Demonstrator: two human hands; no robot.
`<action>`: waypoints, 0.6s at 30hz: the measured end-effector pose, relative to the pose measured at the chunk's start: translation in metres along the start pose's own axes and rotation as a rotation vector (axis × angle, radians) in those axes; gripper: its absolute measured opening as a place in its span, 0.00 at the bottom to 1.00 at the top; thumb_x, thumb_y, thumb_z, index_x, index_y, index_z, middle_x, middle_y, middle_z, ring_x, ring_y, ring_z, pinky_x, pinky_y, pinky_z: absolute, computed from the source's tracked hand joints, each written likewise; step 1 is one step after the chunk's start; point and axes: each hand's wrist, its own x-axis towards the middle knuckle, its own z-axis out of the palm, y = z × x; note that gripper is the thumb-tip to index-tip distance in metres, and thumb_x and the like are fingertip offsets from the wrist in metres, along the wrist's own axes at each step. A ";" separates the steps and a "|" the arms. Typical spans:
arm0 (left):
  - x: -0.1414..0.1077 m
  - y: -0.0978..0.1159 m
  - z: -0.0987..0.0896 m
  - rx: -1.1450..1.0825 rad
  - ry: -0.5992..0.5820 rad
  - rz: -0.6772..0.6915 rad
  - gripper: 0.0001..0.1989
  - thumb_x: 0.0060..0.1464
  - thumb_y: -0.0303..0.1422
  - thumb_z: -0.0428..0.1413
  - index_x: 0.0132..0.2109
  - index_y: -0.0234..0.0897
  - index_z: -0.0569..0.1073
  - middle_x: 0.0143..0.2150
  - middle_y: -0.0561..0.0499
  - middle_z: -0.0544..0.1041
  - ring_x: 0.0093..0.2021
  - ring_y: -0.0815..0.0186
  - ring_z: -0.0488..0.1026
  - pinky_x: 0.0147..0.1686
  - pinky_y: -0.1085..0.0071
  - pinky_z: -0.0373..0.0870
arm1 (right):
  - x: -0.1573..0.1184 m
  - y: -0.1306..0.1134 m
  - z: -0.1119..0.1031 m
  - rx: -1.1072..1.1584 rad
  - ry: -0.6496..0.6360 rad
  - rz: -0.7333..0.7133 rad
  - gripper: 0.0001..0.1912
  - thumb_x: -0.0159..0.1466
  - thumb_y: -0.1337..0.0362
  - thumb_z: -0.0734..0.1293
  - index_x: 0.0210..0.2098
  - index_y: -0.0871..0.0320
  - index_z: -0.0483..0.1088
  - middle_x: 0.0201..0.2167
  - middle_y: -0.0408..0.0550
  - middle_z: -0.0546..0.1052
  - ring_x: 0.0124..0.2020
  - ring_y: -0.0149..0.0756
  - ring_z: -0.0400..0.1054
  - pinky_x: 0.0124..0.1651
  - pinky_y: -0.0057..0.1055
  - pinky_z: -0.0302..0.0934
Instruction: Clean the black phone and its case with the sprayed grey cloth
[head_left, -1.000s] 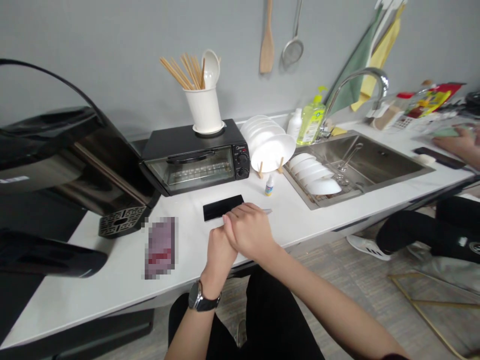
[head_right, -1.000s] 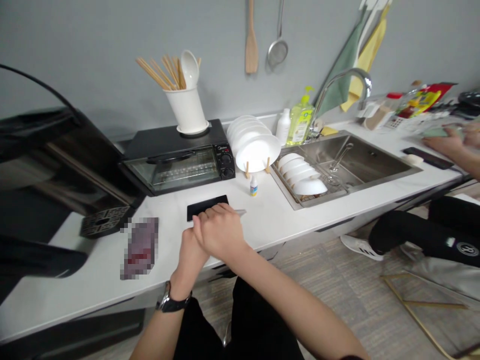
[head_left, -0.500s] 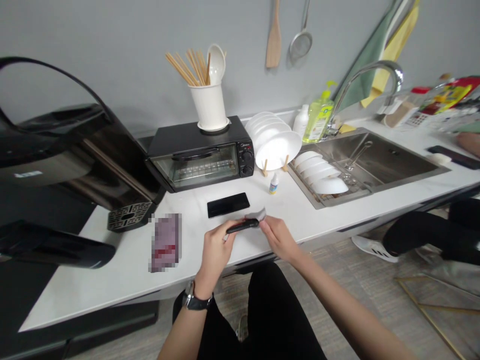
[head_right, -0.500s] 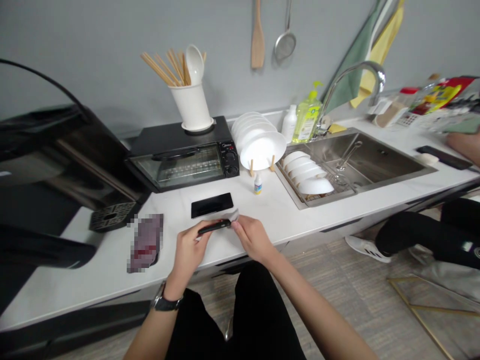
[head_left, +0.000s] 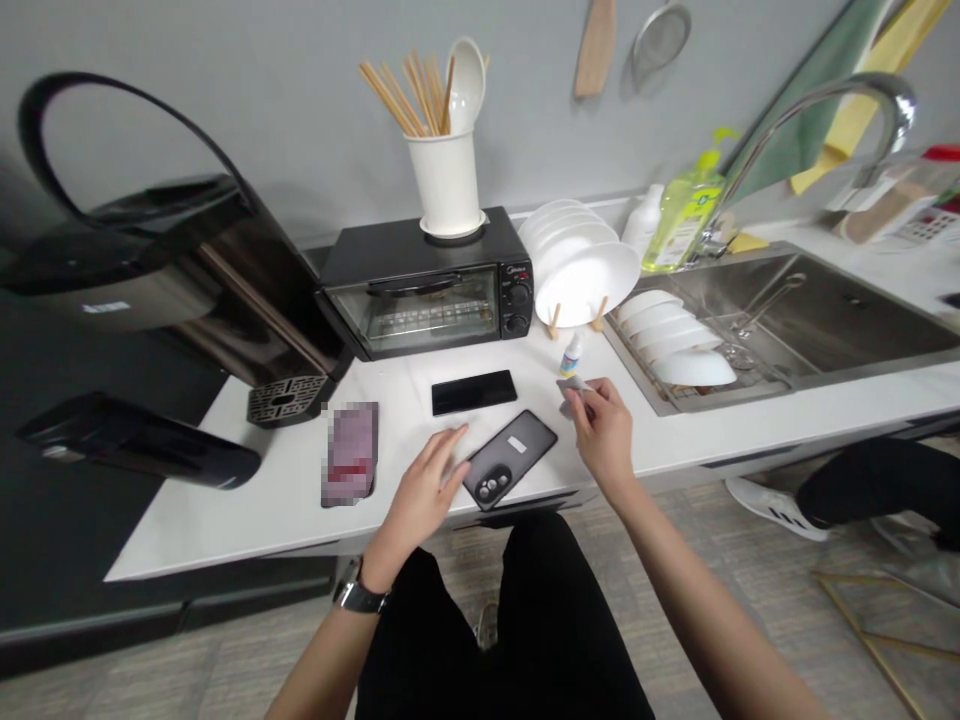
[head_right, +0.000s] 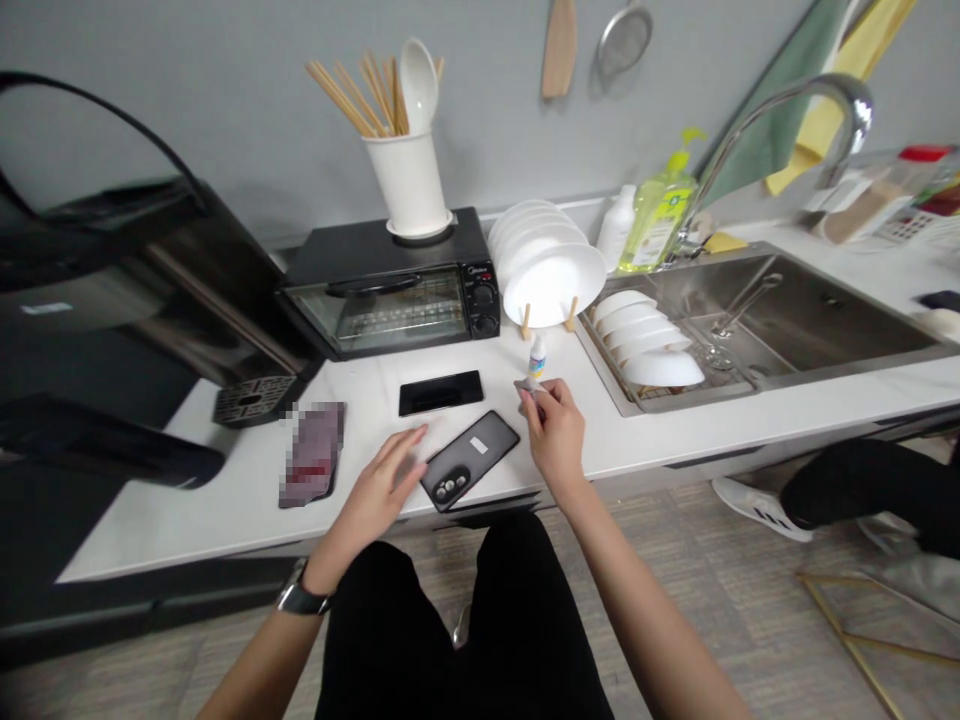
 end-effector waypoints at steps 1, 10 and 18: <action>-0.005 0.004 0.005 0.041 -0.004 -0.021 0.35 0.68 0.37 0.58 0.76 0.49 0.55 0.71 0.43 0.67 0.71 0.52 0.66 0.70 0.47 0.65 | -0.005 -0.001 0.006 -0.028 -0.058 -0.035 0.18 0.76 0.53 0.61 0.46 0.57 0.78 0.41 0.52 0.76 0.38 0.41 0.73 0.40 0.36 0.68; -0.008 0.008 0.023 0.067 0.039 -0.021 0.57 0.59 0.36 0.68 0.79 0.48 0.37 0.63 0.43 0.74 0.63 0.51 0.71 0.65 0.51 0.70 | -0.059 -0.014 0.038 -0.295 -0.394 -0.264 0.24 0.77 0.59 0.59 0.70 0.59 0.66 0.69 0.56 0.71 0.73 0.55 0.59 0.73 0.62 0.54; -0.009 0.001 0.024 0.112 0.089 -0.006 0.58 0.59 0.35 0.67 0.80 0.44 0.35 0.61 0.41 0.76 0.63 0.50 0.71 0.62 0.52 0.73 | -0.091 -0.030 0.025 -0.201 -0.548 -0.499 0.28 0.76 0.64 0.61 0.74 0.57 0.58 0.70 0.52 0.69 0.72 0.47 0.63 0.72 0.52 0.61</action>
